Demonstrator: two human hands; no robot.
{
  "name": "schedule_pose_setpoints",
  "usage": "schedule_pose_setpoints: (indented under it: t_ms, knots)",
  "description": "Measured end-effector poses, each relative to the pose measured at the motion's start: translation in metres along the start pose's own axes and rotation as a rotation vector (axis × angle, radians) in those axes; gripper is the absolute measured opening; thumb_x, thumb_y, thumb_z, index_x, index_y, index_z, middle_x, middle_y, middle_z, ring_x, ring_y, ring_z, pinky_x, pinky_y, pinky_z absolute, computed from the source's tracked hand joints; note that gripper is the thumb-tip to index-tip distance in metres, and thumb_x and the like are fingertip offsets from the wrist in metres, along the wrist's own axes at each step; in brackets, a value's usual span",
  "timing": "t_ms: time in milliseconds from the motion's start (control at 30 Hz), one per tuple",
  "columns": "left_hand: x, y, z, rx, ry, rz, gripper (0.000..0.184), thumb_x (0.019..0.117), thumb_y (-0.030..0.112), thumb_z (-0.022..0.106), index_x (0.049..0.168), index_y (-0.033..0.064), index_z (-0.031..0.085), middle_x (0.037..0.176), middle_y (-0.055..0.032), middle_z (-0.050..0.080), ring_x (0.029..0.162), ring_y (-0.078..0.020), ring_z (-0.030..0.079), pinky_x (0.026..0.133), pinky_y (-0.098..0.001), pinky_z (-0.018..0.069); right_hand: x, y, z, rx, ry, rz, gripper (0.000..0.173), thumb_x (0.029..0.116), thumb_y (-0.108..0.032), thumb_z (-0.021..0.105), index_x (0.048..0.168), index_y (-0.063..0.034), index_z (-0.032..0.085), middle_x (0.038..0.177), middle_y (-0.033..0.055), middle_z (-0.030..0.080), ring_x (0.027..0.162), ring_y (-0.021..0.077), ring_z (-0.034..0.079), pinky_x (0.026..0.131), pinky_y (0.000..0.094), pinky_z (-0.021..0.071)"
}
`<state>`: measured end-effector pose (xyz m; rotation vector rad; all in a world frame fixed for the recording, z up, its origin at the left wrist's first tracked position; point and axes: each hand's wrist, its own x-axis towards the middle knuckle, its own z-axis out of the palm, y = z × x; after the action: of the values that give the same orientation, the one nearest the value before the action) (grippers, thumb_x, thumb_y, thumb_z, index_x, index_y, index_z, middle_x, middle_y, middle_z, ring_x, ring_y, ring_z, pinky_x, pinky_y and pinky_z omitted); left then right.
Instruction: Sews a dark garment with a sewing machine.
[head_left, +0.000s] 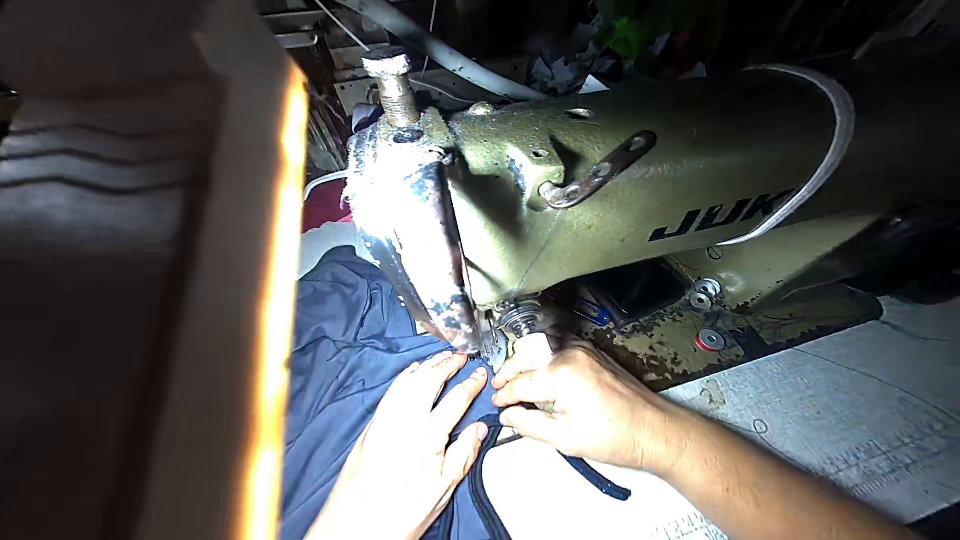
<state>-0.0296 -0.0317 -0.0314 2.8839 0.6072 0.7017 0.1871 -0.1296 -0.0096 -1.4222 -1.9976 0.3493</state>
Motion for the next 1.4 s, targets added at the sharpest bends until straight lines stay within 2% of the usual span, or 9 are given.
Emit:
schedule_pose_setpoints:
  t_ms: [233, 533, 600, 667, 733, 867, 1000, 1267, 1400]
  knots:
    - [0.006, -0.022, -0.007, -0.057, -0.071, 0.060, 0.045, 0.1037, 0.048, 0.041, 0.131, 0.0275, 0.071, 0.138, -0.0060, 0.065, 0.136, -0.0231, 0.055, 0.114, -0.0455, 0.0419, 0.004, 0.000, 0.008, -0.080, 0.098, -0.069, 0.023, 0.0964, -0.020, 0.060, 0.088, -0.0113, 0.079, 0.096, 0.0013, 0.077, 0.097, 0.0137, 0.070, 0.087, 0.0342, 0.0527]
    - [0.013, -0.033, -0.015, -0.047, -0.086, 0.143, 0.046, 0.1021, 0.047, 0.041, 0.130, 0.0284, 0.073, 0.137, -0.0080, 0.066, 0.134, -0.0244, 0.057, 0.114, -0.0474, 0.0411, 0.007, 0.000, 0.009, -0.072, 0.077, -0.009, 0.020, 0.0960, -0.019, 0.061, 0.094, -0.0136, 0.081, 0.094, 0.0029, 0.073, 0.094, 0.0160, 0.068, 0.086, 0.0334, 0.0518]
    - [0.015, -0.017, -0.022, 0.039, -0.081, 0.122, 0.047, 0.0995, 0.046, 0.042, 0.123, 0.0246, 0.076, 0.131, -0.0090, 0.068, 0.128, -0.0288, 0.060, 0.108, -0.0501, 0.0456, 0.008, -0.001, 0.005, 0.010, 0.036, 0.060, 0.020, 0.0958, -0.019, 0.062, 0.095, -0.0126, 0.081, 0.096, 0.0035, 0.073, 0.096, 0.0149, 0.067, 0.088, 0.0347, 0.0508]
    - [0.017, 0.003, -0.021, 0.091, -0.053, 0.086, 0.043, 0.0947, 0.044, 0.046, 0.106, 0.0168, 0.077, 0.112, -0.0089, 0.071, 0.109, -0.0291, 0.066, 0.089, -0.0466, 0.0535, 0.009, 0.000, 0.003, 0.097, 0.001, 0.129, 0.018, 0.0952, -0.019, 0.064, 0.096, -0.0119, 0.081, 0.097, 0.0027, 0.072, 0.094, 0.0118, 0.066, 0.087, 0.0329, 0.0499]
    - [0.016, 0.015, -0.015, 0.106, -0.006, 0.041, 0.033, 0.0937, 0.034, 0.050, 0.095, 0.0118, 0.074, 0.096, -0.0070, 0.068, 0.093, -0.0253, 0.067, 0.076, -0.0379, 0.0558, 0.010, 0.002, 0.005, 0.118, 0.025, 0.127, 0.015, 0.0928, -0.017, 0.067, 0.092, -0.0110, 0.081, 0.090, 0.0020, 0.069, 0.080, 0.0084, 0.060, 0.075, 0.0262, 0.0478]
    - [0.012, 0.013, -0.003, -0.036, 0.101, -0.061, 0.026, 0.0933, 0.025, 0.050, 0.085, 0.0124, 0.071, 0.086, -0.0023, 0.066, 0.088, -0.0177, 0.064, 0.076, -0.0308, 0.0523, 0.011, 0.004, 0.002, 0.172, 0.030, 0.146, 0.012, 0.0893, -0.013, 0.069, 0.082, -0.0058, 0.074, 0.077, 0.0021, 0.060, 0.063, 0.0033, 0.047, 0.057, 0.0172, 0.0383]
    - [0.010, 0.004, -0.003, -0.305, 0.110, -0.221, 0.022, 0.0944, 0.028, 0.054, 0.085, 0.0176, 0.071, 0.090, 0.0075, 0.066, 0.090, 0.0002, 0.061, 0.079, -0.0178, 0.0493, 0.012, 0.002, -0.003, 0.232, -0.052, 0.177, 0.011, 0.0910, -0.011, 0.067, 0.093, -0.0056, 0.076, 0.085, 0.0043, 0.064, 0.071, 0.0057, 0.055, 0.066, 0.0200, 0.0450]
    - [0.009, 0.012, -0.002, -0.357, 0.218, -0.202, 0.015, 0.0914, 0.027, 0.063, 0.086, 0.0163, 0.072, 0.086, 0.0077, 0.065, 0.084, 0.0047, 0.059, 0.074, -0.0102, 0.0476, 0.015, 0.001, -0.011, 0.208, -0.232, 0.091, 0.018, 0.0949, -0.011, 0.062, 0.089, -0.0061, 0.078, 0.084, 0.0066, 0.067, 0.084, 0.0155, 0.061, 0.088, 0.0403, 0.0405]
    - [0.011, 0.013, 0.002, -0.319, 0.189, -0.162, 0.019, 0.0935, 0.029, 0.059, 0.084, 0.0188, 0.073, 0.085, 0.0096, 0.066, 0.087, 0.0007, 0.059, 0.080, -0.0190, 0.0451, 0.015, 0.003, -0.013, 0.220, -0.249, 0.062, 0.019, 0.0961, -0.015, 0.063, 0.094, -0.0091, 0.081, 0.086, 0.0069, 0.069, 0.089, 0.0165, 0.061, 0.090, 0.0411, 0.0388]
